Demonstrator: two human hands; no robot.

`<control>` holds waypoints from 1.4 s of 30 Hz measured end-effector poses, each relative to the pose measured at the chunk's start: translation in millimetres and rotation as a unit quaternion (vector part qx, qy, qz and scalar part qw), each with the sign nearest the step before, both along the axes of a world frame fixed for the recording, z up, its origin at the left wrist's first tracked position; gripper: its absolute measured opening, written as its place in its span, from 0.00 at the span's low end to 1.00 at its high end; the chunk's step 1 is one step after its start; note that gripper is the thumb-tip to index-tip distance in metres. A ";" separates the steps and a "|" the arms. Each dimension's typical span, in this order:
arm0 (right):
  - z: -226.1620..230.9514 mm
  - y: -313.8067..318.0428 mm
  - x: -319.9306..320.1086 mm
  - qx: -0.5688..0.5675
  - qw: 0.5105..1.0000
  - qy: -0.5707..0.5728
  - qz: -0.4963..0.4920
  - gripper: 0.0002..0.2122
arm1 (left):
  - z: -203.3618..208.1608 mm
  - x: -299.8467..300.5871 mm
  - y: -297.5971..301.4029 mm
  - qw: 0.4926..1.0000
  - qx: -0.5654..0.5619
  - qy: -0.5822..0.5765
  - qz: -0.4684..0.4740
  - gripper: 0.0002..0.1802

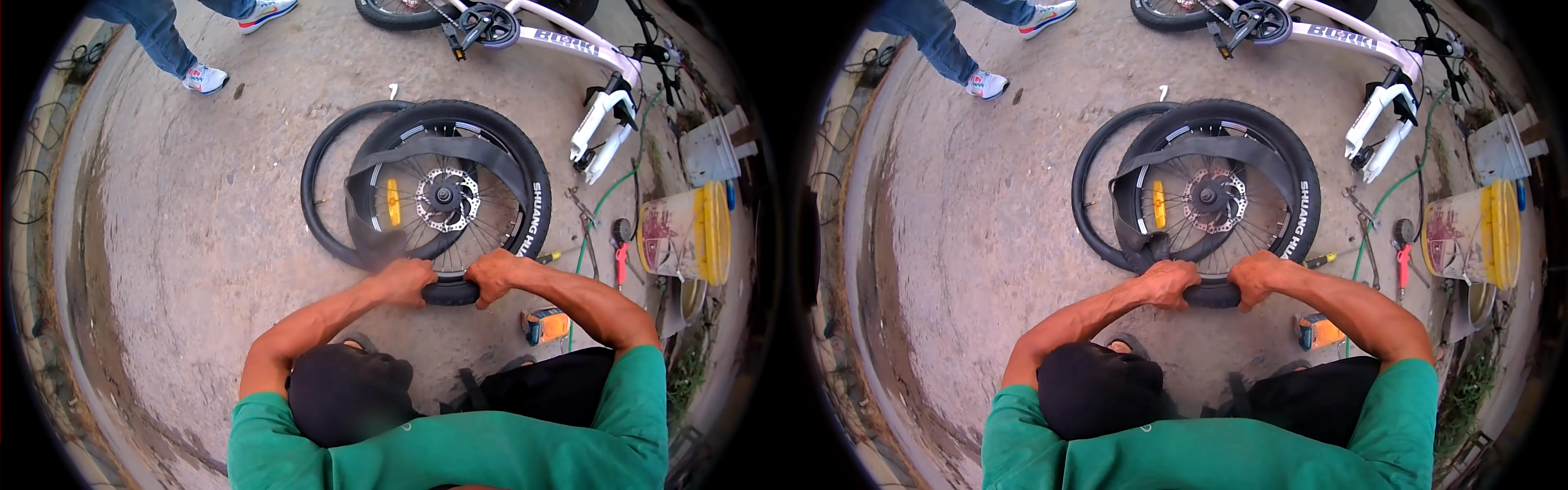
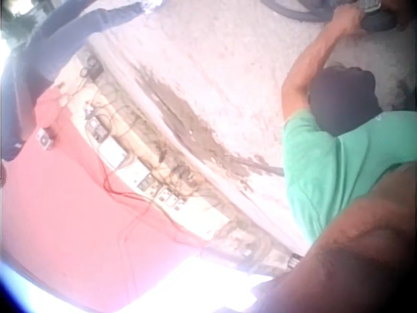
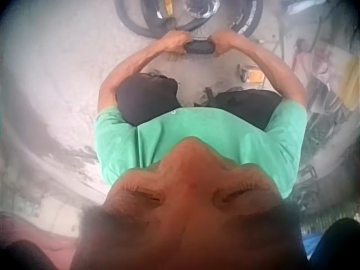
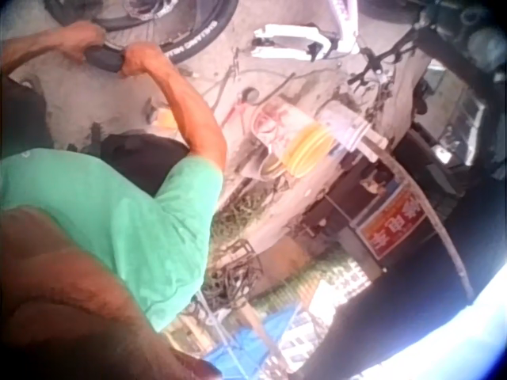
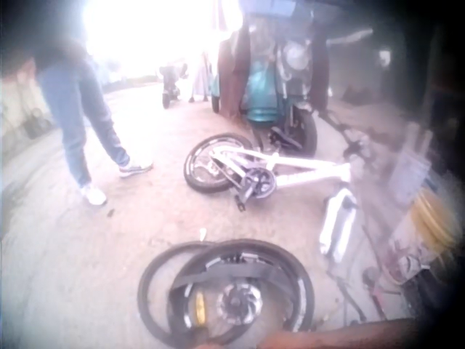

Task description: The person picks up a tire and a tube from a cluttered storage shelf and then proceeds to mount the inner tube and tire onto a bicycle wheel rim by hand.

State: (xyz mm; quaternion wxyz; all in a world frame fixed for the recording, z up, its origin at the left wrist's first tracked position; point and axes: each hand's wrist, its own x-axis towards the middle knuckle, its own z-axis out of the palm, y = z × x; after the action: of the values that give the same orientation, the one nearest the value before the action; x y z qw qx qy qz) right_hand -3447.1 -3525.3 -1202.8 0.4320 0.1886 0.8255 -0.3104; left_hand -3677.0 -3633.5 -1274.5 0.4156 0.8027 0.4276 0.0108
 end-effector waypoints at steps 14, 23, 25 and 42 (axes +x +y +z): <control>-22.7 -38.6 7.3 0.075 0.979 0.170 -0.086 0.22 | 3.9 12.9 -13.4 0.995 0.035 -0.063 0.072 0.30; -20.0 -18.3 11.0 0.053 0.995 0.074 -0.044 0.19 | 7.2 -6.8 -9.0 0.980 0.194 0.021 -0.048 0.30; -16.1 -17.3 8.8 0.046 0.997 0.053 -0.022 0.22 | 4.9 -2.9 -7.6 0.982 0.184 0.005 -0.037 0.26; -31.0 -49.9 26.3 0.123 0.958 0.240 -0.098 0.23 | 41.7 -18.5 -1.0 0.942 0.133 -0.152 0.269 0.27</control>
State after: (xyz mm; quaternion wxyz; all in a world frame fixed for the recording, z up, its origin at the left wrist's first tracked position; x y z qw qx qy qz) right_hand -3420.8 -3575.3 -1233.7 0.1623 0.2403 0.9142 -0.2832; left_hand -3695.5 -3634.5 -1232.7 0.3467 0.6947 0.5540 0.3004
